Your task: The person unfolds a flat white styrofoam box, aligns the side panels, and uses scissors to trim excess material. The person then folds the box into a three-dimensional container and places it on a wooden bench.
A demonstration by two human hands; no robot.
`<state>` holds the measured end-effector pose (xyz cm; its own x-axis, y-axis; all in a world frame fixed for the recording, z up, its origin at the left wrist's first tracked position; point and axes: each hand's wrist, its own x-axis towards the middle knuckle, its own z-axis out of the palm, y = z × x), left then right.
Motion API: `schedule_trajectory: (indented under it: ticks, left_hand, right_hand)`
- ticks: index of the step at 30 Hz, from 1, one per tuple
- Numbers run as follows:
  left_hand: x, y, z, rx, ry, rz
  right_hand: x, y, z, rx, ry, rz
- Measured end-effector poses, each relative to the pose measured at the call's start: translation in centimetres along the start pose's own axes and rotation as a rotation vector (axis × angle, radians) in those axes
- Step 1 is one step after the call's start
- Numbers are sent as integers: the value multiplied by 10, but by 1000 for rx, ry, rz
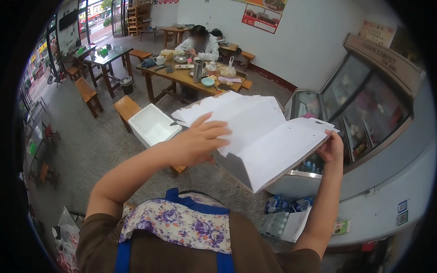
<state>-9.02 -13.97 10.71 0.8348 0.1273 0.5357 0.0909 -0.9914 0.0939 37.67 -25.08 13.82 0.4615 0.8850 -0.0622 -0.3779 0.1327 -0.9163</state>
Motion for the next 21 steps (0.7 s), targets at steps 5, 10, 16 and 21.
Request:
schedule_trajectory:
  ticks: [5, 10, 16, 21]
  left_hand:
    - [22, -20, 32, -126, -27, -39]
    - [54, -9, 19, -116, -74, 12]
    - [63, -13, 19, -330, -157, -40]
    - [73, -18, 39, -522, -209, -150]
  right_hand:
    - [15, -5, -36, 159, 161, 108]
    - [26, 53, -90, -19, 201, 174]
    - [0, 80, -80, -492, 397, 127]
    - [-20, 48, -46, -808, 436, -670]
